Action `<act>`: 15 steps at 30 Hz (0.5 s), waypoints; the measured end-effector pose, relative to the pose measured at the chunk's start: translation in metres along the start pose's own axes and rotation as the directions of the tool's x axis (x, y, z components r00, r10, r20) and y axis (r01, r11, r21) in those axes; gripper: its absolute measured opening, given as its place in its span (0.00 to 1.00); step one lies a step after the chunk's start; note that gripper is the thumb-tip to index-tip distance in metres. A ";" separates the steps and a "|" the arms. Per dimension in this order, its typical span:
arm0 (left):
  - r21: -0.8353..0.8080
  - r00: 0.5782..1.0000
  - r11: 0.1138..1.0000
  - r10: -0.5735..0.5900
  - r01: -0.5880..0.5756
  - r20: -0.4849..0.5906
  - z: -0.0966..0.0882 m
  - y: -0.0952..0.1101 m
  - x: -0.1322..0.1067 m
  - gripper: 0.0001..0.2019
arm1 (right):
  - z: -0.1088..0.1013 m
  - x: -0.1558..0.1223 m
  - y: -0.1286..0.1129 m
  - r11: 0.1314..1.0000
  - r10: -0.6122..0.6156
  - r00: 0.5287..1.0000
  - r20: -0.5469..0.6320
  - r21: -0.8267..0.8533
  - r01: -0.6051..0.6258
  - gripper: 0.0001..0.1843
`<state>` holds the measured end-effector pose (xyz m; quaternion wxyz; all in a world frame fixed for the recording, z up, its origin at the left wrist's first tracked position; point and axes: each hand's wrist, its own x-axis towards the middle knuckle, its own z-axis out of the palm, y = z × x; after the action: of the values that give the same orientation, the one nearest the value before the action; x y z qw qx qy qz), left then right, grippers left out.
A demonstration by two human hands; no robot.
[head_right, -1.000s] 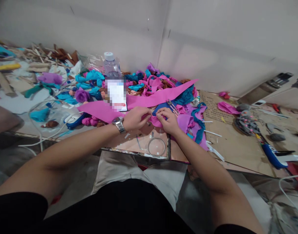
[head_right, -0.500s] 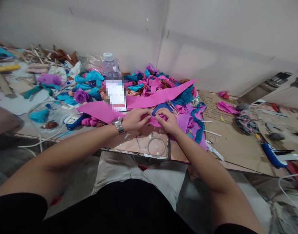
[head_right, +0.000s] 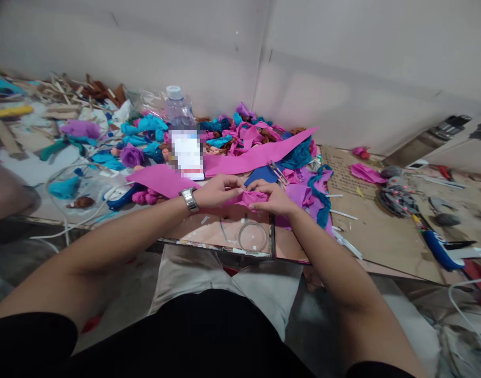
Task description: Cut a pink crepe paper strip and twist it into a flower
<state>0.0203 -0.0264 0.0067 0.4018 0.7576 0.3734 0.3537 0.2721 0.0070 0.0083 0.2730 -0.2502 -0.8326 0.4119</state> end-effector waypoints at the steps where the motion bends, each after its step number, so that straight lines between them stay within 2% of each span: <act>1: -0.037 1.000 0.999 -0.008 0.008 0.007 0.000 0.000 0.001 0.14 | -0.002 0.000 0.001 1.000 0.000 1.000 0.011 0.002 0.000 0.22; 6: -0.194 0.999 0.980 -0.034 0.038 0.028 -0.003 -0.001 0.004 0.16 | -0.008 0.002 0.005 1.000 0.009 0.998 0.061 -0.008 -0.009 0.21; 11: -0.267 0.994 0.958 -0.086 0.102 0.071 -0.009 0.005 0.005 0.16 | -0.011 0.001 0.000 0.996 0.070 0.996 0.062 0.044 -0.073 0.26; 15: -0.350 0.991 0.929 -0.095 0.123 0.096 -0.010 0.009 0.004 0.16 | -0.012 -0.002 0.000 0.958 0.164 0.985 0.052 0.230 -0.172 0.30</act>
<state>0.0167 -0.0229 0.0200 0.5651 0.6638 0.3290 0.3630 0.2817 0.0128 0.0138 0.2509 -0.2794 -0.7584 0.5328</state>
